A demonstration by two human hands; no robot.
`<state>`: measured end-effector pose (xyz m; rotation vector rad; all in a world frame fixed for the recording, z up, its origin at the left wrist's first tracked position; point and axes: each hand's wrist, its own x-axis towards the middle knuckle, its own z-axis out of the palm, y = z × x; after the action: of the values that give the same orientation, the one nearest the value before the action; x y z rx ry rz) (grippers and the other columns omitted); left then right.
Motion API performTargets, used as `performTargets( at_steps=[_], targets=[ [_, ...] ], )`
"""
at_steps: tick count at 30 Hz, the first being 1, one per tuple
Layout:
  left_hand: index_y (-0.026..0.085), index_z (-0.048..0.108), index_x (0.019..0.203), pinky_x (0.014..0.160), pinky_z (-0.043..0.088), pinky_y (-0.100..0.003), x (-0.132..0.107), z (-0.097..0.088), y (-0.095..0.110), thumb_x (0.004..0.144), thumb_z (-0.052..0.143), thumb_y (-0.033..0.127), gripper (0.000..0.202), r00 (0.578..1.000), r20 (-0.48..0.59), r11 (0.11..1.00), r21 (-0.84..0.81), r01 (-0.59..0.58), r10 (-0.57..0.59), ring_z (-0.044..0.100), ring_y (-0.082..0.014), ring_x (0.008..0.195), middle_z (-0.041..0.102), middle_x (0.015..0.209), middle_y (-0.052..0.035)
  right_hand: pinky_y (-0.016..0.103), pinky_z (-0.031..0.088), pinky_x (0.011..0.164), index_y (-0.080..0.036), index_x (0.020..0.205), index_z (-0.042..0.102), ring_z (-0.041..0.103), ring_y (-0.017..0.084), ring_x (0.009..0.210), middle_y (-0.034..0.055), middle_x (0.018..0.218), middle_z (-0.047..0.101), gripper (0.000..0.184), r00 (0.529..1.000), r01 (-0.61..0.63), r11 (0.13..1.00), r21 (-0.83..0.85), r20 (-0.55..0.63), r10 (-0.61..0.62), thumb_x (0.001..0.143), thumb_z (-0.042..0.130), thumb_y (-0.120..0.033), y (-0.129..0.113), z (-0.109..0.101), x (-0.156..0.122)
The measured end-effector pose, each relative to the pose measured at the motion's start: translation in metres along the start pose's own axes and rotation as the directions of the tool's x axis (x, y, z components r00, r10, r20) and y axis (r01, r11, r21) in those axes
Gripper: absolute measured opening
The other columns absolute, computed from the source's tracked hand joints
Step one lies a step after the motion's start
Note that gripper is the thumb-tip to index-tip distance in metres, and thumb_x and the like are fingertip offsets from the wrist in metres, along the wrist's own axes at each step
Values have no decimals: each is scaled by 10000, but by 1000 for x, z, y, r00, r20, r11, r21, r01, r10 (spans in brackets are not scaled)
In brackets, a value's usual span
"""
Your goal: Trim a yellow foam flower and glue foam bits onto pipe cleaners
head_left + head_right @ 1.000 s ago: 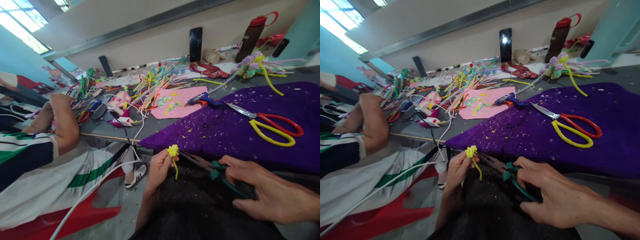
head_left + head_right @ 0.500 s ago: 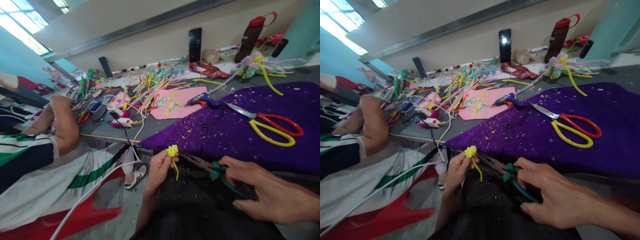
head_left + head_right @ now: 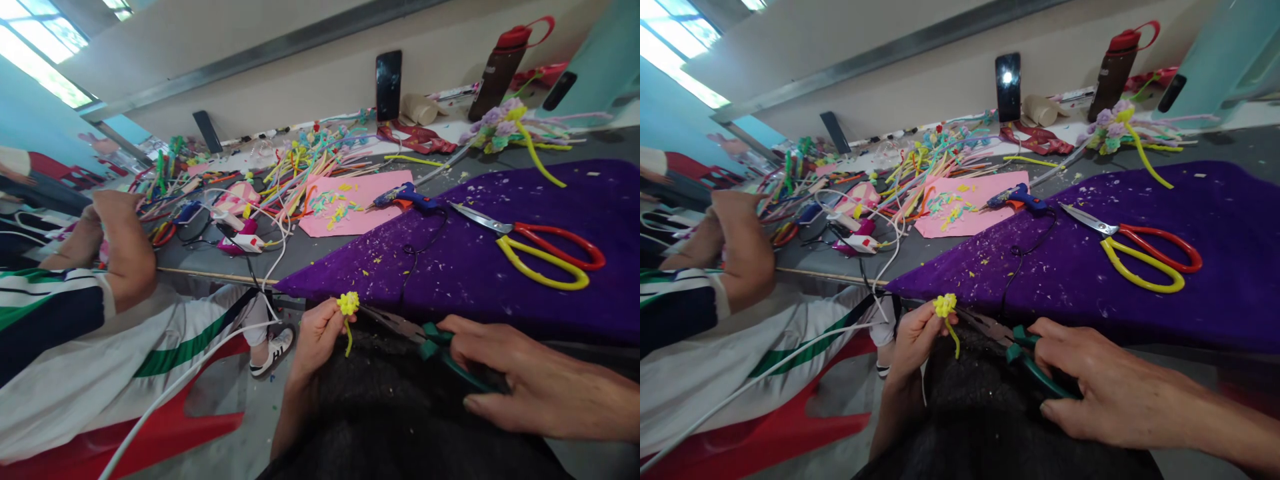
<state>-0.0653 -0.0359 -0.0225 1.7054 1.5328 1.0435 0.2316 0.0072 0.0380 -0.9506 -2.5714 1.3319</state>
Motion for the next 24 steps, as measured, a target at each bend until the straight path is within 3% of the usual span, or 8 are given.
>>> performTargets(
  at_steps=[6, 12, 18, 24],
  targets=[
    [165, 612, 708, 587, 383, -241, 3, -5, 3, 915, 422, 265, 298, 994, 76, 973, 211, -95, 81, 503, -124, 612, 539, 652, -18, 264, 432, 610, -207, 805, 590, 557, 164, 740, 21, 925, 585, 81, 996, 8, 1000, -9, 93, -7, 728, 604, -185, 2, -8, 0],
    [168, 608, 712, 598, 387, -235, 5, -5, 4, 898, 439, 247, 264, 992, 109, 963, 256, -88, 62, 509, -123, 627, 549, 674, -16, 296, 429, 628, -198, 774, 575, 562, 184, 750, 34, 918, 582, 53, 992, 11, 998, -58, 125, -4, 742, 609, -223, 1, -16, 5],
    [165, 658, 722, 581, 413, -229, 3, -3, -2, 820, 569, 257, 162, 998, 50, 998, 46, -33, 31, 545, -127, 609, 602, 672, -16, 330, 447, 630, -202, 787, 578, 583, 214, 772, 58, 978, 586, 78, 994, 12, 984, -177, 113, 8, 727, 618, -231, -9, -18, 9],
    [154, 700, 915, 490, 402, -215, -2, -2, -8, 853, 543, 332, 245, 972, -88, 947, -259, 189, -218, 508, -90, 504, 675, 739, -43, 315, 489, 658, -230, 759, 559, 599, 222, 842, 32, 987, 603, 131, 998, 50, 991, -126, 52, -44, 673, 630, -161, -7, -11, 1]
  ],
)
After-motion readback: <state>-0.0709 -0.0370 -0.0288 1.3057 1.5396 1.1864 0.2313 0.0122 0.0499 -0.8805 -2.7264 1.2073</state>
